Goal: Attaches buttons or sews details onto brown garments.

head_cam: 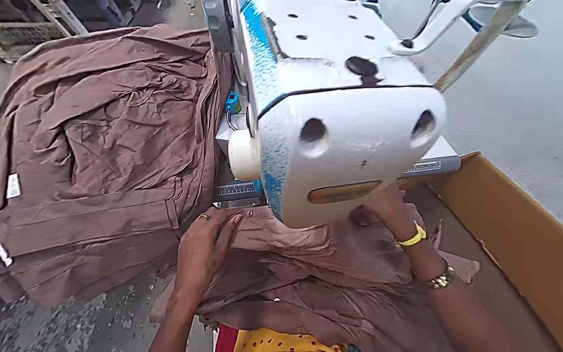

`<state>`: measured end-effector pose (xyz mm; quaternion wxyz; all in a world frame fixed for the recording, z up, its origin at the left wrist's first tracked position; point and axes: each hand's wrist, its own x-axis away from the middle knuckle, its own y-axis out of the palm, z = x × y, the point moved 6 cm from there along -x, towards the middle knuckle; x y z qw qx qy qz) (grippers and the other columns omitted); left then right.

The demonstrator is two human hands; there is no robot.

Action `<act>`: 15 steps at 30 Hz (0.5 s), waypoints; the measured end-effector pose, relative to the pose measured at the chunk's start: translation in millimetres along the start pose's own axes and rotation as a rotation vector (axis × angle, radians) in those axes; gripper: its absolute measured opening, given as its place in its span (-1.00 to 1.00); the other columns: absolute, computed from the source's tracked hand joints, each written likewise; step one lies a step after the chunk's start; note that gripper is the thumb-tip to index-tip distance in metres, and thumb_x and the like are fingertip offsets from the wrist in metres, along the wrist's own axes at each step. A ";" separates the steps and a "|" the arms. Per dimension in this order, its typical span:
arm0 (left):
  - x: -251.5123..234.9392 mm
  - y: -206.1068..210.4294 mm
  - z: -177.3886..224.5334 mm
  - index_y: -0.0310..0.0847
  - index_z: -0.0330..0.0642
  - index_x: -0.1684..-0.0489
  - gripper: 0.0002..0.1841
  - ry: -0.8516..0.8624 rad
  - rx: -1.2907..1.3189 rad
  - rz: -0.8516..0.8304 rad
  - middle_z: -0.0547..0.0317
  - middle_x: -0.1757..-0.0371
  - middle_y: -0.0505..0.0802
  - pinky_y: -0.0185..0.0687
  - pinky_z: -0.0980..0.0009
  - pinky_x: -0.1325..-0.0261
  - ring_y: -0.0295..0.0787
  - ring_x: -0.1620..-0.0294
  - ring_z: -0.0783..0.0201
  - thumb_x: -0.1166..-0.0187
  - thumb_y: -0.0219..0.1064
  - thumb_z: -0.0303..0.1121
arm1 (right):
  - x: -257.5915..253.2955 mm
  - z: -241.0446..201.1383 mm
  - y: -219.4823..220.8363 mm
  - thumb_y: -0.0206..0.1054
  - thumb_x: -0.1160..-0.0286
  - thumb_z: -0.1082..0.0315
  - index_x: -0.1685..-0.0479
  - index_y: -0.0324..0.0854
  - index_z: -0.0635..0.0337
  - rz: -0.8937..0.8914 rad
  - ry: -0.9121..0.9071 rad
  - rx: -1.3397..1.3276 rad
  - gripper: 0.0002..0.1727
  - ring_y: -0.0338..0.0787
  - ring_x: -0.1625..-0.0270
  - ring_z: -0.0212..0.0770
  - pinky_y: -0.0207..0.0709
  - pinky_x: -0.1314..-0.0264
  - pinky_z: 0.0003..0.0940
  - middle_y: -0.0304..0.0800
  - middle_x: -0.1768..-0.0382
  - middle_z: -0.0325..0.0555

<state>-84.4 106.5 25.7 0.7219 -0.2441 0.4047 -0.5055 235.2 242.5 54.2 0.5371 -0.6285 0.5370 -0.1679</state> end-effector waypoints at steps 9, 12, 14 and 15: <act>-5.7 49.2 45.0 0.35 -0.37 -0.60 -0.41 -0.221 0.543 -0.188 0.07 -0.20 0.72 0.58 0.45 -0.28 0.67 -0.16 0.44 -0.71 0.11 -0.13 | -26.2 3.6 20.6 0.43 -0.49 0.45 0.01 0.80 0.37 0.015 -0.091 0.186 -0.80 0.75 -0.07 0.40 0.57 0.03 0.26 0.74 0.01 0.37; -5.6 54.8 44.9 0.32 -0.35 -0.59 -0.42 -0.276 0.600 -0.143 0.19 0.00 0.72 0.61 0.57 -0.02 0.67 0.11 0.56 -0.66 0.18 -0.18 | -19.1 7.0 10.9 0.40 -0.50 0.41 0.23 0.79 0.33 0.180 -0.127 0.110 -0.86 0.79 0.00 0.32 0.62 0.05 0.19 0.79 0.10 0.27; -5.3 55.3 45.1 0.31 -0.37 -0.58 -0.41 -0.276 0.625 -0.126 0.22 0.01 0.73 0.61 0.62 -0.04 0.67 0.07 0.60 -0.64 0.20 -0.19 | -9.9 10.8 0.5 0.39 -0.52 0.37 0.20 0.80 0.35 0.248 -0.064 -0.002 -0.82 0.83 0.11 0.25 0.65 0.10 0.16 0.82 0.19 0.24; -5.5 55.1 45.5 0.31 -0.37 -0.57 -0.42 -0.273 0.634 -0.118 0.23 0.01 0.72 0.60 0.65 -0.04 0.67 0.06 0.62 -0.63 0.21 -0.20 | -6.0 12.6 -4.3 0.38 -0.53 0.39 0.17 0.80 0.36 0.241 -0.006 -0.078 -0.82 0.84 0.13 0.20 0.65 0.07 0.14 0.83 0.20 0.23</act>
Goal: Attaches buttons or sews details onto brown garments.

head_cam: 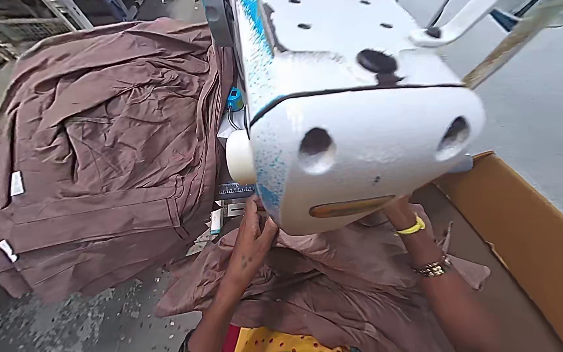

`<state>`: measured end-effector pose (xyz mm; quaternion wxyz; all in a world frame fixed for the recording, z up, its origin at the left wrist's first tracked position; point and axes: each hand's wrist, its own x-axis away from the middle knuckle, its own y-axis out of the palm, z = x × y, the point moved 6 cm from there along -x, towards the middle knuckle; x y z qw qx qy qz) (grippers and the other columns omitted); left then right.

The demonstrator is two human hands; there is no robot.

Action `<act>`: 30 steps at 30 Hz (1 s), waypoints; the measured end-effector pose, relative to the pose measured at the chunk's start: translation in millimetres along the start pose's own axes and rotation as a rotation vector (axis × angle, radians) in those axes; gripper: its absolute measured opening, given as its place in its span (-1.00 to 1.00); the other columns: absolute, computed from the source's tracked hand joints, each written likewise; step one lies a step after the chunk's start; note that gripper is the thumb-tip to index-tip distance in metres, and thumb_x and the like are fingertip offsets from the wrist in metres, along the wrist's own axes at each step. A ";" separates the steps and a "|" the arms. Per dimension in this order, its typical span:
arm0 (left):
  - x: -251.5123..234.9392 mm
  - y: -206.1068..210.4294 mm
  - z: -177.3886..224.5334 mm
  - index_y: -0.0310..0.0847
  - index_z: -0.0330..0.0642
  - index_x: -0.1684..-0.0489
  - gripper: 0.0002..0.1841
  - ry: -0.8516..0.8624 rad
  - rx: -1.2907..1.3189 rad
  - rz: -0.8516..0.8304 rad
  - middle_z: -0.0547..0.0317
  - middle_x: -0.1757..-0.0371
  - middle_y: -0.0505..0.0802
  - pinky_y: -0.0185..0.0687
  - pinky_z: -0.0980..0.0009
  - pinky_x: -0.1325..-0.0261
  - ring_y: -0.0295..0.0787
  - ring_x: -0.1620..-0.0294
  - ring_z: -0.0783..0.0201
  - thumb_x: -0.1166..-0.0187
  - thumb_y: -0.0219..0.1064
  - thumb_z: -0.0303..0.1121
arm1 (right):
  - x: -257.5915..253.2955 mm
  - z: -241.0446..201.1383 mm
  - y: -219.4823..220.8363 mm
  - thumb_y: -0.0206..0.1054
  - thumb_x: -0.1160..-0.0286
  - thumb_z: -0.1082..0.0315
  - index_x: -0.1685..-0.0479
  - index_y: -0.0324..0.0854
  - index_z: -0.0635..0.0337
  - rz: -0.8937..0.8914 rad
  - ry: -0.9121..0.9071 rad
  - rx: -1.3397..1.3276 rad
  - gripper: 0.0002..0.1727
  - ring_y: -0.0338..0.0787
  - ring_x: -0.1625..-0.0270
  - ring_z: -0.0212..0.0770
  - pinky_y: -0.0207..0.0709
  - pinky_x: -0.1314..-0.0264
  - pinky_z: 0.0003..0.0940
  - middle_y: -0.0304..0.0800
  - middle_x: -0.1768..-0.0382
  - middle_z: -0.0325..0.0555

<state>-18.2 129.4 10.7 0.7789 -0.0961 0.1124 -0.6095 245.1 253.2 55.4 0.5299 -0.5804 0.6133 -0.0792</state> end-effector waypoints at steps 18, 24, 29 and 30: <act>38.3 -14.0 30.6 0.75 -0.18 0.34 -0.59 0.440 -0.158 -0.197 0.33 0.60 0.70 0.39 0.72 0.49 0.49 0.60 0.67 -0.76 0.19 -0.05 | 30.5 -135.5 6.4 0.28 -0.55 0.28 0.49 0.73 0.07 0.007 -0.712 -0.051 -0.76 0.86 0.18 -0.17 0.63 0.04 -0.36 0.88 0.40 -0.10; 39.0 -89.4 20.0 0.83 0.08 0.30 -0.73 0.221 -0.042 -0.031 0.64 0.33 0.86 0.64 0.76 0.19 0.71 0.31 0.79 -0.69 0.28 -0.05 | 46.8 -119.2 10.8 0.28 -0.69 -0.01 0.10 0.58 0.17 -0.449 -0.258 -0.551 -0.63 0.71 0.24 -0.34 0.53 -0.07 -0.28 0.73 0.38 -0.20; 26.0 -128.8 -27.1 0.80 -0.02 0.32 -0.73 -0.039 -0.246 0.138 0.58 0.46 0.79 0.49 0.75 0.40 0.62 0.49 0.77 -0.61 0.28 -0.08 | 25.6 -93.0 32.1 0.47 -0.40 0.02 0.08 0.66 0.33 -0.440 0.074 -0.385 -0.53 0.67 0.34 -0.30 0.55 0.24 -0.25 0.69 0.43 -0.17; 26.6 -130.0 -29.0 0.80 -0.02 0.33 -0.72 -0.049 -0.246 0.145 0.58 0.47 0.78 0.49 0.74 0.40 0.61 0.50 0.76 -0.61 0.28 -0.08 | 23.3 -93.5 35.0 0.50 -0.36 0.03 0.10 0.66 0.34 -0.465 0.116 -0.384 -0.53 0.67 0.31 -0.28 0.54 0.21 -0.22 0.69 0.41 -0.14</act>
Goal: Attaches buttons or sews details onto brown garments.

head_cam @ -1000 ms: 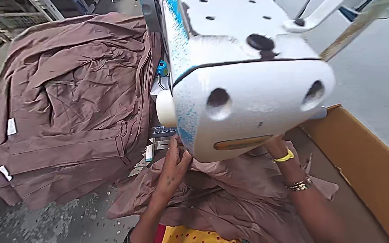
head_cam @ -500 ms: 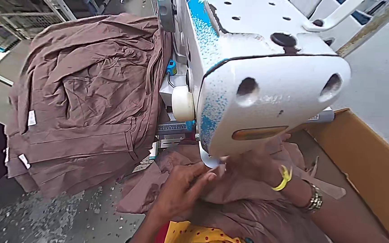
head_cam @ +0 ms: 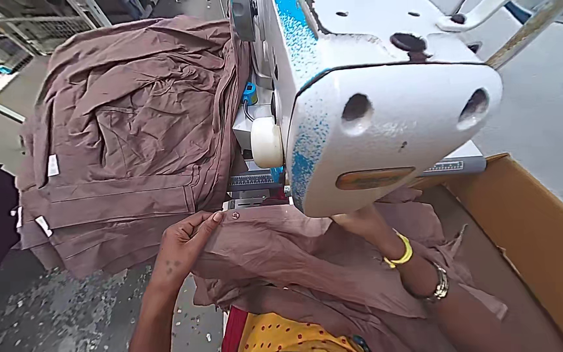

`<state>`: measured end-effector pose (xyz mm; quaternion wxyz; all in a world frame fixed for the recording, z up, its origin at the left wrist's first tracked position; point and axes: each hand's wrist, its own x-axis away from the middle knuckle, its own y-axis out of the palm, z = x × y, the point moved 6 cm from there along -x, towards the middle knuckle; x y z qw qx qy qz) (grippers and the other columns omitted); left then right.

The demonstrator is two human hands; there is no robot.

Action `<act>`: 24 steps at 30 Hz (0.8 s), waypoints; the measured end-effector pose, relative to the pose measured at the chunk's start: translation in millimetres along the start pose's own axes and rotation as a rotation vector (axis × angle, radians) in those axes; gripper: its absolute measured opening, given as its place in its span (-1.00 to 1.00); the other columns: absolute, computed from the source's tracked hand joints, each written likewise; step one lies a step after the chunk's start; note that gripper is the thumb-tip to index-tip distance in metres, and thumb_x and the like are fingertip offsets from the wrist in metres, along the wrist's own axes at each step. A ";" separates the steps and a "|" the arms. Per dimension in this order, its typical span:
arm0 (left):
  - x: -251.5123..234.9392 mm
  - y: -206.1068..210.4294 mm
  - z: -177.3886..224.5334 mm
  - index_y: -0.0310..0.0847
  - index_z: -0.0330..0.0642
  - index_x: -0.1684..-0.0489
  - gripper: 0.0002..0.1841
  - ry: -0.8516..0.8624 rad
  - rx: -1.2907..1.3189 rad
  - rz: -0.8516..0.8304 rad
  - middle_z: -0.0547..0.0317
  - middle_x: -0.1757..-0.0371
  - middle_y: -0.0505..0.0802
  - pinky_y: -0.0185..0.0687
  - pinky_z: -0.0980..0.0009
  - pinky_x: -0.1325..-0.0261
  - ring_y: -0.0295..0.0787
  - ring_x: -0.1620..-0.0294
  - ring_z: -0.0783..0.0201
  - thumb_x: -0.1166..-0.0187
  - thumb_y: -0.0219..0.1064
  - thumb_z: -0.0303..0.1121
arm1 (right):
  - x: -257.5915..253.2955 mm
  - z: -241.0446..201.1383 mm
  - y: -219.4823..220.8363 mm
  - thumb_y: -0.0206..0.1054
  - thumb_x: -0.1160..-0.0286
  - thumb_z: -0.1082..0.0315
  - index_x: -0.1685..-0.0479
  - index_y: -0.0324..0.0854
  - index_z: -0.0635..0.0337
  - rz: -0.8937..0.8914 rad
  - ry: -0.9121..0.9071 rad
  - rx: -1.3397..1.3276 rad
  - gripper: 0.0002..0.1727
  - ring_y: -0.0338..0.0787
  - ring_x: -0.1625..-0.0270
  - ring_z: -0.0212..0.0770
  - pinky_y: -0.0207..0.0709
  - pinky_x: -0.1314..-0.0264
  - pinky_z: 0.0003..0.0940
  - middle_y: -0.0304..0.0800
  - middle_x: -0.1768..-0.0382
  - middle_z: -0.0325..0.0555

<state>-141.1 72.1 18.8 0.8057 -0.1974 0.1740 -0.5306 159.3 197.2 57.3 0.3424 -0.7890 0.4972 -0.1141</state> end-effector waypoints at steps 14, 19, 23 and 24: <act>-13.9 30.8 26.3 0.85 -0.02 0.33 -0.52 0.248 -0.306 0.049 0.36 0.50 0.80 0.48 0.34 0.39 0.63 0.51 0.50 -0.63 0.17 0.14 | 10.0 85.9 -91.3 0.38 -0.54 -0.05 0.04 0.69 0.36 0.193 0.044 0.393 -0.47 0.65 0.50 0.03 0.50 0.39 0.11 0.63 0.60 0.01; -6.9 75.7 45.9 0.68 -0.15 -0.39 -0.49 0.458 -0.242 -0.098 -0.01 -0.35 0.80 0.49 -0.04 -0.52 0.67 -0.45 0.03 -0.82 -0.02 -0.02 | -4.4 84.6 -95.1 0.35 -0.61 0.33 0.06 0.79 0.41 0.318 0.073 0.590 -0.74 0.81 -0.01 0.42 0.59 -0.02 0.38 0.81 0.11 0.39; -6.7 106.2 66.8 0.46 -0.39 -0.53 -0.43 0.234 0.076 -0.230 -0.07 -0.35 0.73 0.51 0.39 -0.45 0.66 -0.35 0.38 -0.78 0.03 -0.08 | -30.6 61.7 -59.1 0.40 -0.58 0.29 -0.07 0.81 0.33 0.275 -0.145 0.638 -0.71 0.75 -0.09 0.38 0.56 -0.02 0.25 0.76 0.00 0.34; -8.2 110.1 68.0 0.44 -0.41 -0.53 -0.42 0.171 0.099 -0.230 -0.10 -0.35 0.71 0.54 0.39 -0.42 0.67 -0.32 0.35 -0.74 0.07 -0.09 | -37.3 62.7 -53.9 0.42 -0.56 0.29 -0.12 0.78 0.37 0.247 -0.149 0.663 -0.68 0.72 -0.13 0.41 0.54 -0.04 0.27 0.74 -0.07 0.39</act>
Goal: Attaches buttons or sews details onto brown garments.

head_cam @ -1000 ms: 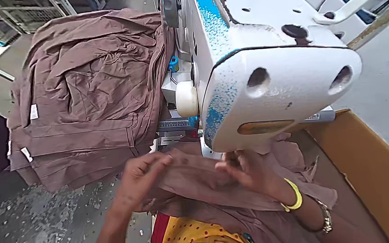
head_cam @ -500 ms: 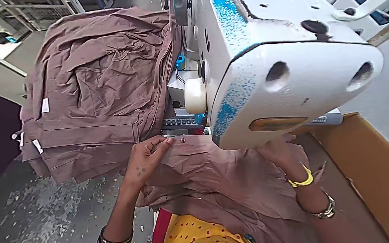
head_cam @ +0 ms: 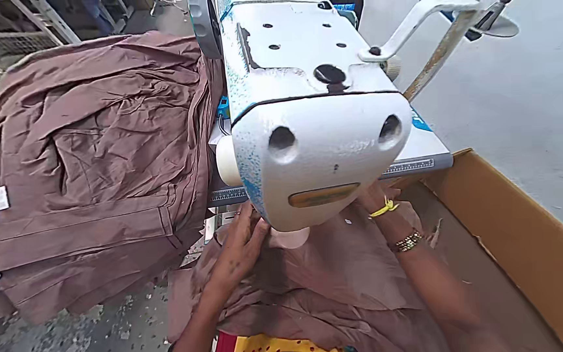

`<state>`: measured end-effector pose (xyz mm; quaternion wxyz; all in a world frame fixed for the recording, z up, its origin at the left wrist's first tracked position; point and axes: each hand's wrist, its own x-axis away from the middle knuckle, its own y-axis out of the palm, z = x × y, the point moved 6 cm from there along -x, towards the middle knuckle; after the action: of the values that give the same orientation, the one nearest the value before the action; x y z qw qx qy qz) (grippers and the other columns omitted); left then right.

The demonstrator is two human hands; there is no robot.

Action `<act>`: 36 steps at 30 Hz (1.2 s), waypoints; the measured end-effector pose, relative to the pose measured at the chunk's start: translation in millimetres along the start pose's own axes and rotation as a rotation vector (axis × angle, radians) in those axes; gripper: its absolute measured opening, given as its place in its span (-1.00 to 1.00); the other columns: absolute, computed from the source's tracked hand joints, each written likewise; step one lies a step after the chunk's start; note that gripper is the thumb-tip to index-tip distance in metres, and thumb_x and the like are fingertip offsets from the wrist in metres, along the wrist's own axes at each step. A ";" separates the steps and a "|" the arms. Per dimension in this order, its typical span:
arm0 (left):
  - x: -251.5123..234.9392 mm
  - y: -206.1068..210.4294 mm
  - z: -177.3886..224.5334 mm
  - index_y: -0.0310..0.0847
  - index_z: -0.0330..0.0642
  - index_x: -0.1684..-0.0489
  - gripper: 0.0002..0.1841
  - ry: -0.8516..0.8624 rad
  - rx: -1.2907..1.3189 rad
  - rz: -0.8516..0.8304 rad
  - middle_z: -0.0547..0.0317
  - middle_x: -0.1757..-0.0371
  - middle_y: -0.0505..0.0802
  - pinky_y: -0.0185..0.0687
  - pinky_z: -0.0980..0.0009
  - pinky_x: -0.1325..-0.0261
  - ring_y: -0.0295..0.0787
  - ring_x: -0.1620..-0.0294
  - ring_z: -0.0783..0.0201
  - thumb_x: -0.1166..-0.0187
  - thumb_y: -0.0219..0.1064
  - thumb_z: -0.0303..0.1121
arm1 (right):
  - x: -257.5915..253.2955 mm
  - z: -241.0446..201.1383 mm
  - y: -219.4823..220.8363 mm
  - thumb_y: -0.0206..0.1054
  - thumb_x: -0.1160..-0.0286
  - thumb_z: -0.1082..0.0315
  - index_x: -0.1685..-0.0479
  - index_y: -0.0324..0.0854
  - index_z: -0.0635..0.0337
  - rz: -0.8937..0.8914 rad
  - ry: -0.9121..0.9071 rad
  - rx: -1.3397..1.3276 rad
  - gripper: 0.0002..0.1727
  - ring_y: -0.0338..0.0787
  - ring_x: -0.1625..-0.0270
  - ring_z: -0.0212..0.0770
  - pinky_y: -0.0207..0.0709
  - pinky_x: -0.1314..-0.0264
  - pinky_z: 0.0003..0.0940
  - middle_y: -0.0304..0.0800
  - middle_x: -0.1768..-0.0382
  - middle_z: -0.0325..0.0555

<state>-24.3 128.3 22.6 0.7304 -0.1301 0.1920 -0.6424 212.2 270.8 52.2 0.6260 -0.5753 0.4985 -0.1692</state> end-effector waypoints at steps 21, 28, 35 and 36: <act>-3.2 12.6 -10.2 0.31 -0.38 -0.54 -0.42 -0.127 0.253 0.104 0.19 -0.01 0.71 0.63 0.62 0.07 0.67 0.17 0.59 -0.62 0.25 -0.21 | 3.6 26.2 10.5 0.36 -0.59 0.26 0.07 0.82 0.27 0.125 -0.030 -0.116 -0.75 0.79 -0.03 0.27 0.62 -0.03 0.14 0.80 0.08 0.25; 46.2 4.0 42.3 0.47 -0.12 0.67 -0.55 0.334 0.007 -0.135 0.33 0.77 0.42 0.17 0.61 0.65 0.29 0.73 0.56 -0.72 0.22 -0.11 | 37.0 -62.7 -48.2 0.36 -0.54 0.27 0.40 0.72 0.23 0.369 -0.302 -0.224 -0.77 0.85 0.28 -0.09 0.72 0.22 -0.22 0.82 0.40 0.02; 51.8 -1.0 41.5 0.85 -0.12 0.15 -0.67 0.319 -0.043 -0.068 0.36 0.46 0.83 0.47 0.74 0.40 0.57 0.52 0.70 -0.71 0.27 -0.08 | 44.4 -121.2 -40.6 0.32 -0.53 0.28 0.42 0.77 0.06 0.276 -0.556 -0.229 -0.81 0.84 0.31 -0.18 0.66 0.19 -0.35 0.82 0.51 -0.15; 53.2 -3.6 45.2 0.84 -0.15 0.16 -0.68 0.343 -0.007 -0.064 0.34 0.44 0.84 0.47 0.77 0.38 0.58 0.50 0.72 -0.71 0.28 -0.11 | 46.4 -117.1 -42.0 0.30 -0.58 0.27 0.39 0.68 0.08 0.283 -0.569 -0.254 -0.81 0.80 0.30 -0.18 0.63 0.18 -0.37 0.79 0.49 -0.13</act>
<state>-1.9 72.6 58.5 0.6657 -0.0270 0.3118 -0.6775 152.2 157.9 88.2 0.6807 -0.5981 0.3956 0.1500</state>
